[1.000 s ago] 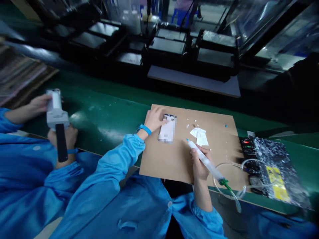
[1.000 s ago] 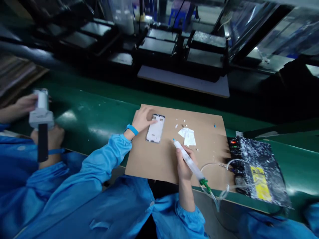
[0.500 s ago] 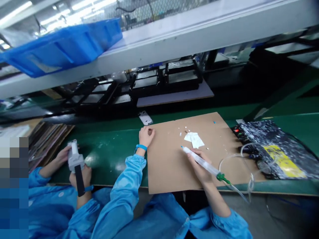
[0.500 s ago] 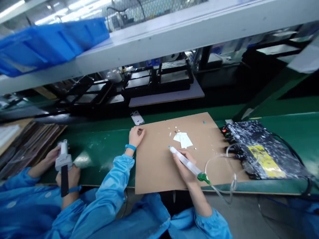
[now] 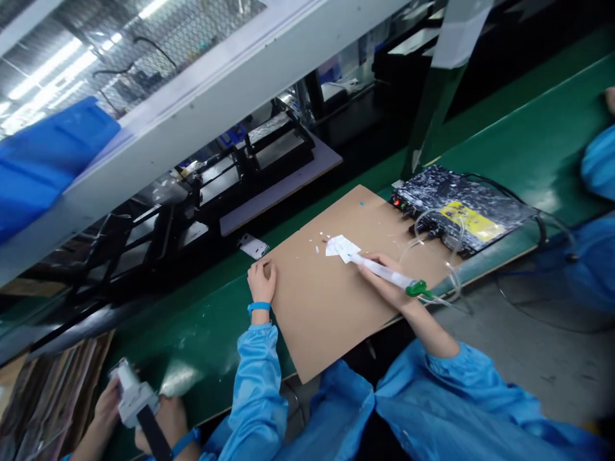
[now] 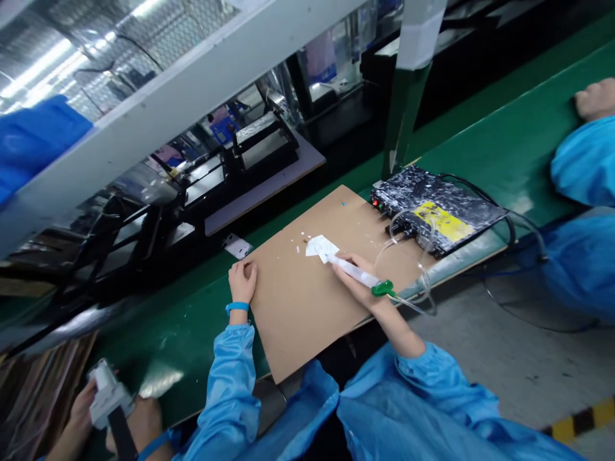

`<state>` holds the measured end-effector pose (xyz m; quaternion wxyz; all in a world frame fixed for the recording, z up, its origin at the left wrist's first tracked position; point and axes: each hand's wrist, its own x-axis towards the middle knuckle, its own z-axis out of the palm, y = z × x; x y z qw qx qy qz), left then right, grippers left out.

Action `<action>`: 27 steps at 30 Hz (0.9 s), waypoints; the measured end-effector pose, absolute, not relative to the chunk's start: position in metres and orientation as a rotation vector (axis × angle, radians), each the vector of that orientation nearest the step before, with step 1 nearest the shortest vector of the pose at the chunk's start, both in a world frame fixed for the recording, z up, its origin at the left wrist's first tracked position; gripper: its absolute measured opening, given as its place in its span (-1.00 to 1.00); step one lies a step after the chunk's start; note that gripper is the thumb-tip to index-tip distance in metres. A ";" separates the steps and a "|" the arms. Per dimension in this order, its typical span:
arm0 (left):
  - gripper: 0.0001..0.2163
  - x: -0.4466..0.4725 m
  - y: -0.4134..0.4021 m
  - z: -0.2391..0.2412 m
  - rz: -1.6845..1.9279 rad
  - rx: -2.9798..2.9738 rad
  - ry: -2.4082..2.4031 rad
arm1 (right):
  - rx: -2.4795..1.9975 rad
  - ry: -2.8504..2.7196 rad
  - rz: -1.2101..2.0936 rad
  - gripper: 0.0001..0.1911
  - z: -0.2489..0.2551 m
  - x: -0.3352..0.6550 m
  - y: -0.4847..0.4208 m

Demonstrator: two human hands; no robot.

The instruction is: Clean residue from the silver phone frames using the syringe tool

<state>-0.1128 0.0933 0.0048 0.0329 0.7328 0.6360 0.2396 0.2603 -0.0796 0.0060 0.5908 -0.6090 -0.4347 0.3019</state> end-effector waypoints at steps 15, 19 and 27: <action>-0.80 -0.110 0.089 0.005 0.672 2.201 1.981 | -1.560 -1.254 0.651 -0.64 -0.001 0.278 -0.077; -0.81 -0.104 0.089 0.011 0.648 2.193 1.972 | -1.580 -1.202 0.630 -0.58 0.000 0.278 -0.073; -0.82 -0.094 0.080 0.022 0.562 2.158 2.017 | -1.633 -1.251 0.521 -0.33 -0.007 0.289 -0.073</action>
